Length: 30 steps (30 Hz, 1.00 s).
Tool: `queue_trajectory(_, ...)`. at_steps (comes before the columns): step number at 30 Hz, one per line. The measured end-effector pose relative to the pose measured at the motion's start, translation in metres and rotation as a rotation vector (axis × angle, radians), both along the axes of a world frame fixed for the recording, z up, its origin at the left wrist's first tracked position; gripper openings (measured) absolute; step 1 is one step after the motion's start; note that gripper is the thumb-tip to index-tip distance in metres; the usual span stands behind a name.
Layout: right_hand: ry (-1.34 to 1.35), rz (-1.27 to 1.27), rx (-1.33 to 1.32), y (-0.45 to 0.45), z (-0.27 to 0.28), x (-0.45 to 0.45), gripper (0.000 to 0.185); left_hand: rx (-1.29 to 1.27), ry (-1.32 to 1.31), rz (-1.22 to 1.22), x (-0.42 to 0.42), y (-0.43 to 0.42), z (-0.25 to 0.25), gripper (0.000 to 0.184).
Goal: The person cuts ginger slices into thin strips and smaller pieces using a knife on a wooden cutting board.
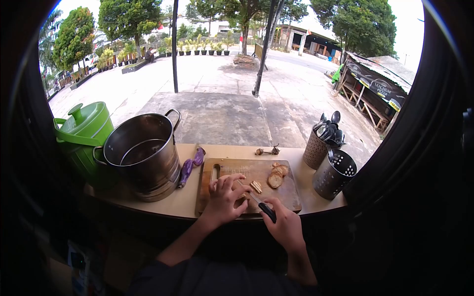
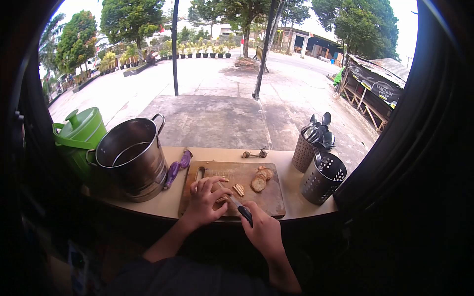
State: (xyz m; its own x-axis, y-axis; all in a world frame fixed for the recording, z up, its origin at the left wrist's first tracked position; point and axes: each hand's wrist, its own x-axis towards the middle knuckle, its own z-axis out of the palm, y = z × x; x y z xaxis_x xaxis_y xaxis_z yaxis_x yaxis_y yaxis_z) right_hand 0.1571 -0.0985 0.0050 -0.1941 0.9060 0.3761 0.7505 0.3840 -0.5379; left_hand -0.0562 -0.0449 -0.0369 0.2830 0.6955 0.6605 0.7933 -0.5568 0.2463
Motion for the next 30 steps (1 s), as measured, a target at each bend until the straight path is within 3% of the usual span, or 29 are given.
queue_trajectory(2, 0.0, 0.008, 0.006, -0.004, -0.002, 0.003, 0.036, 0.0, 0.056, -0.005, 0.0, 0.001, -0.003, 0.056)
queue_trajectory(8, 0.061, -0.033, 0.007, -0.022, 0.004, 0.014, 0.034, -0.057, -0.17, 0.071, -0.002, -0.001, -0.001, 0.048)
queue_trajectory(10, 0.119, 0.025, -0.022, -0.028, 0.002, 0.017, 0.034, -0.237, -0.179, 0.083, -0.004, -0.006, 0.004, 0.044)
queue_trajectory(22, -0.002, 0.045, -0.112, -0.04, 0.008, 0.015, 0.038, -0.192, -0.331, 0.005, -0.005, -0.002, -0.001, 0.016)
queue_trajectory(30, 0.025, 0.046, -0.13, -0.038, 0.009, 0.009, 0.035, -0.198, -0.325, 0.017, -0.004, -0.001, -0.005, 0.014)
